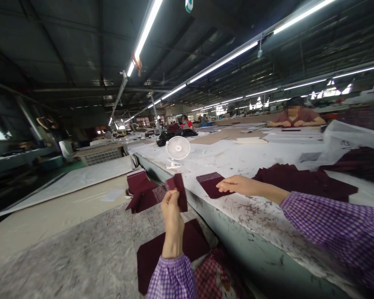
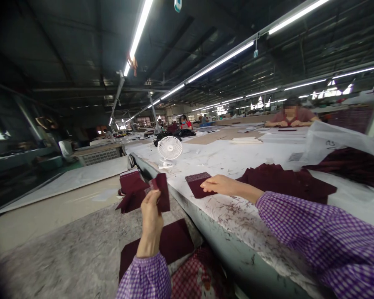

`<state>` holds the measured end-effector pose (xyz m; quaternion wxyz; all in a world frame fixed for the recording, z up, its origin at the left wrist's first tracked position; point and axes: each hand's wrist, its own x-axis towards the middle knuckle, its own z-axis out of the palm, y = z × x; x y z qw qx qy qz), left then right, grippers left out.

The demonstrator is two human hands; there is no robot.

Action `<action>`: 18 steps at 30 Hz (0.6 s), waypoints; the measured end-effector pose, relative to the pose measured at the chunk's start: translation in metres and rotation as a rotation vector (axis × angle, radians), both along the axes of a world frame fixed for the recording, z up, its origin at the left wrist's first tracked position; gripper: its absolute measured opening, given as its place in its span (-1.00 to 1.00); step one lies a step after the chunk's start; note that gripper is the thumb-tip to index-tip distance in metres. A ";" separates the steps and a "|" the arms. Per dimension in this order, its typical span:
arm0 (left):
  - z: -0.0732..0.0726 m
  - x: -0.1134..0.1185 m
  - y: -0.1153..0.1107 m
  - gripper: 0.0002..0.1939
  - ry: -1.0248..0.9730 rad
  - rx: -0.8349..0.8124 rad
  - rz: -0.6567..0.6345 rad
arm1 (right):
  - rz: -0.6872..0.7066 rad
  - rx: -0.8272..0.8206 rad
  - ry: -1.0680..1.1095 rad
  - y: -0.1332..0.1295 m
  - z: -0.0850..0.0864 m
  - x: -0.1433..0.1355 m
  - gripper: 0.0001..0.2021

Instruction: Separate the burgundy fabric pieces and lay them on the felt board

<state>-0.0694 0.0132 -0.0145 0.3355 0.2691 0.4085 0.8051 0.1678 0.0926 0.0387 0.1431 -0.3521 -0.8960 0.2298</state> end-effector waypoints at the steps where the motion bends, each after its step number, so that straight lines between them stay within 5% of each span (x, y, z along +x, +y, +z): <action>1: -0.002 0.015 -0.002 -0.93 0.134 -0.014 -0.108 | -0.012 -0.176 0.046 -0.006 0.004 -0.001 -0.39; 3: -0.007 0.044 -0.007 -0.92 0.409 -0.008 -0.329 | -0.084 -0.440 0.089 -0.014 0.008 0.003 -0.29; 7: -0.010 0.085 -0.025 -0.88 0.857 0.124 -0.602 | -0.227 -0.450 0.069 -0.021 0.007 0.029 -0.37; 12: 0.005 0.080 -0.039 -0.85 0.991 0.221 -0.862 | -0.186 -0.480 0.173 -0.031 -0.001 0.058 -0.34; 14: 0.010 0.074 -0.032 -0.72 0.949 0.154 -0.817 | -0.174 -0.508 0.198 -0.034 -0.003 0.062 -0.40; 18: 0.009 0.083 0.001 -0.75 1.158 0.028 -0.388 | -0.142 -0.508 0.220 -0.031 -0.009 0.065 -0.45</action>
